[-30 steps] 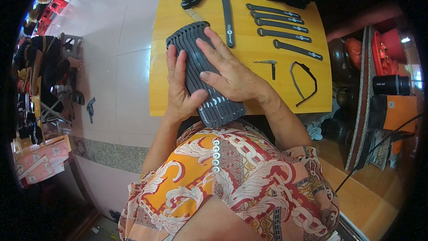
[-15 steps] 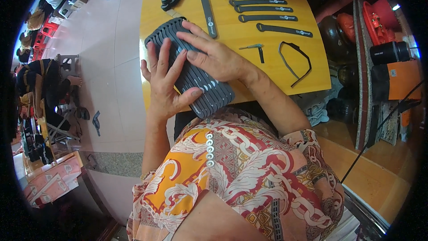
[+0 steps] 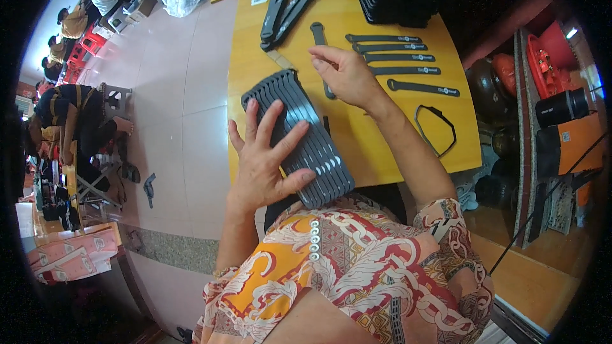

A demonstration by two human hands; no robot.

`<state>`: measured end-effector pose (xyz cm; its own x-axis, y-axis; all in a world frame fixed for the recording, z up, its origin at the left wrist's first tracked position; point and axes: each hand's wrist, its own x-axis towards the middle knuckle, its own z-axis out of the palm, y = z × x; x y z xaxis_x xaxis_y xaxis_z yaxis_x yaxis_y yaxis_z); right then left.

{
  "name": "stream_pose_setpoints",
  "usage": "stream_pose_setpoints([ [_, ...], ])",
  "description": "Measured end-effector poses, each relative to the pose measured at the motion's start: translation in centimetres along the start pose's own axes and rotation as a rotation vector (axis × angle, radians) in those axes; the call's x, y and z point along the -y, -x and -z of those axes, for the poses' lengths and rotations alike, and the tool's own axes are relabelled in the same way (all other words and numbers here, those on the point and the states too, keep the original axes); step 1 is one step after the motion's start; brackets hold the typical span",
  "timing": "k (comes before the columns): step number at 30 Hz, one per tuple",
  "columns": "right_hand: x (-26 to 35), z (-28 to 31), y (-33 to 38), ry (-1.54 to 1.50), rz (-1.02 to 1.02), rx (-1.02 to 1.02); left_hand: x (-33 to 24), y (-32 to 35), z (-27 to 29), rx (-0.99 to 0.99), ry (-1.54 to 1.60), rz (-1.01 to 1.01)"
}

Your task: Assembling and binding a stack of black flexible ribbed parts using a strap.

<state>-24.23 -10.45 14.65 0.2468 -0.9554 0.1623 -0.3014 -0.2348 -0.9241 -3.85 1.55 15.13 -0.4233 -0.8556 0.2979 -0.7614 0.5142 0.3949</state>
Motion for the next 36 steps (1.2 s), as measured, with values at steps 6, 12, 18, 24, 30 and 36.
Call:
stream_pose_setpoints([
  [6,-3.8,-2.8,-8.4,0.533,0.191,0.052,-0.1,-0.4,-0.3,0.018,0.033,0.014],
  [12,-5.2,-6.7,-11.7,0.806,0.111,0.252,-0.2,-0.3,-0.3,0.033,0.049,0.019],
  [18,-5.6,-5.0,-11.0,0.765,0.093,0.322,-0.4,-0.2,-0.6,0.017,0.026,0.010],
  [24,-1.6,1.8,-2.6,0.460,0.318,0.067,-0.1,-0.3,-0.6,-0.033,0.021,-0.022],
  [30,6.3,3.9,9.3,0.642,0.707,-0.079,0.4,-0.5,-1.0,-0.083,-0.014,-0.033],
  [36,4.8,1.8,16.6,0.596,0.703,0.026,0.2,-0.4,-1.1,-0.069,-0.067,-0.022],
])
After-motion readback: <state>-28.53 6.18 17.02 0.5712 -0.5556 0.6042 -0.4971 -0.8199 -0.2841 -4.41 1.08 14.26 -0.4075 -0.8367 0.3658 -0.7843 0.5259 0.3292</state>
